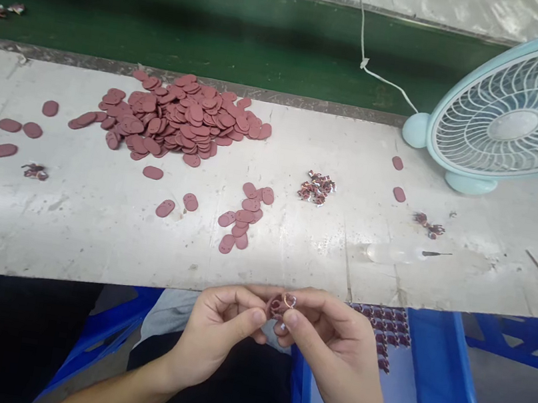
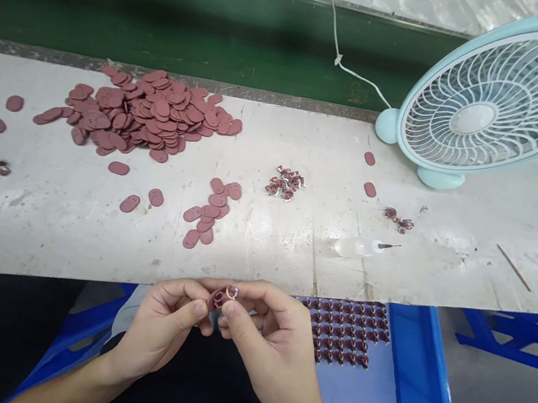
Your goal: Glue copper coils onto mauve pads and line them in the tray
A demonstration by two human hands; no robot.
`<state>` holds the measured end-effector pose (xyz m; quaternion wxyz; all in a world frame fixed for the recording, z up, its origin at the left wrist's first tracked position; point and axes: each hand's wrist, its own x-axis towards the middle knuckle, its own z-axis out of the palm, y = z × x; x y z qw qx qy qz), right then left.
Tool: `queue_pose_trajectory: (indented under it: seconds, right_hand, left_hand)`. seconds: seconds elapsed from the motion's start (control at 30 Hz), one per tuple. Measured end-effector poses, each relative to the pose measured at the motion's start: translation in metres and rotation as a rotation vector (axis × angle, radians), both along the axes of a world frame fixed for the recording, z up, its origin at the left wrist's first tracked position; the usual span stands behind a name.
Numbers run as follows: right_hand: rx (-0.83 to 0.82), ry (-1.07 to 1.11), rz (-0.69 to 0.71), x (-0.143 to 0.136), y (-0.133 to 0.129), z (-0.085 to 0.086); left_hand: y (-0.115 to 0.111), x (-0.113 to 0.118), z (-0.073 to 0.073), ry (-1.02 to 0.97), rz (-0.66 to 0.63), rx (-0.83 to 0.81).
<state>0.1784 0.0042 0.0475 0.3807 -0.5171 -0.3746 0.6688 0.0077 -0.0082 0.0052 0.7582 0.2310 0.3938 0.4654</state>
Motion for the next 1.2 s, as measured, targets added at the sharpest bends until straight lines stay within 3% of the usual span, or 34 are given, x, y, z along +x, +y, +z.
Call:
queue_pose_trajectory:
  seconds: [0.4,0.57,0.7,1.2]
  right_hand:
    - [0.189,-0.241,0.128,0.003,0.005,0.006]
    - [0.135,-0.146,0.104,0.001,0.004,0.005]
    - [0.186,-0.154,0.081,0.000,0.002,0.005]
    - [0.162,0.004,0.022,-0.005,0.000,-0.001]
  left_hand:
    - [0.000,0.000,-0.001,0.013,-0.006,0.001]
    - [0.003,-0.001,0.004,0.061,0.012,-0.002]
    - [0.005,-0.003,0.009,0.130,0.012,-0.007]
    - [0.002,-0.002,0.010,0.131,0.021,0.064]
